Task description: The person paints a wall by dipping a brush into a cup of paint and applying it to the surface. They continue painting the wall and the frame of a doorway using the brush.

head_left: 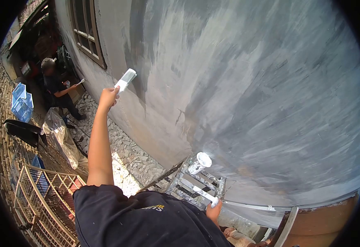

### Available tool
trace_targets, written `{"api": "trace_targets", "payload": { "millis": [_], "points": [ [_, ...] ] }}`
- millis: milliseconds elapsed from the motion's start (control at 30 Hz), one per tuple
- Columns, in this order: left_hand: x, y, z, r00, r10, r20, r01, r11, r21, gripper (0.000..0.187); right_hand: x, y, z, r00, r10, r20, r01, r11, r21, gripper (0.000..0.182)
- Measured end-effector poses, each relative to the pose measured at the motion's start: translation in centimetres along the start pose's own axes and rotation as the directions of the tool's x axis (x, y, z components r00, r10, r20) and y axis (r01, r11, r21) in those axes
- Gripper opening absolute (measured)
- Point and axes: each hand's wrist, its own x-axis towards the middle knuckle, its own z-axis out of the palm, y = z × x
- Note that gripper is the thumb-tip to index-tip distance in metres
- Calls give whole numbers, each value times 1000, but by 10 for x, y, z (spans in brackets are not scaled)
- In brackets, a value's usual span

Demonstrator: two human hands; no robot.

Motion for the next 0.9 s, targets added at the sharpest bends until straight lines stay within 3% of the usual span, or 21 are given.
{"api": "trace_targets", "payload": {
  "millis": [67,100,167,233,300,400,467,600,700,800,900],
  "points": [
    [12,-9,-15,996,3,-84,-18,985,-174,43,1,-2,0,1000,3,10,-3,1000,4,64],
    [20,-26,-14,996,2,-86,-16,986,-164,43,0,-3,-1,1000,-15,-2,15,1000,-1,64],
    [40,-69,1,992,-87,-91,86,996,-14,40,0,-4,0,1000,-29,-12,29,1000,0,63],
    [44,-111,27,982,-174,-71,186,948,258,42,-1,-6,-3,1000,11,6,-11,1000,-10,63],
    [37,-132,47,972,-230,-54,234,908,347,44,-1,-3,-1,1000,26,5,-26,1000,-13,63],
    [45,-127,59,984,-180,-6,166,892,420,46,0,2,0,999,-28,-16,27,999,-19,64],
    [50,-85,50,994,-103,24,82,895,439,45,-1,0,0,1000,1,-5,-1,1000,-29,65],
    [27,28,1,999,53,-1,-53,994,100,42,-1,-3,-2,1000,-2,-7,2,1000,-9,65],
    [21,68,-35,988,114,-99,-123,988,-91,44,-1,-5,-2,1000,-17,5,17,999,-27,65],
    [15,67,-40,994,93,61,-60,909,-412,36,-2,-3,-1,1000,-23,-6,22,1000,-3,66],
    [31,-5,-7,956,-38,292,176,869,-462,28,-1,-5,0,1000,8,-3,-8,1000,-5,68]
  ]
}}
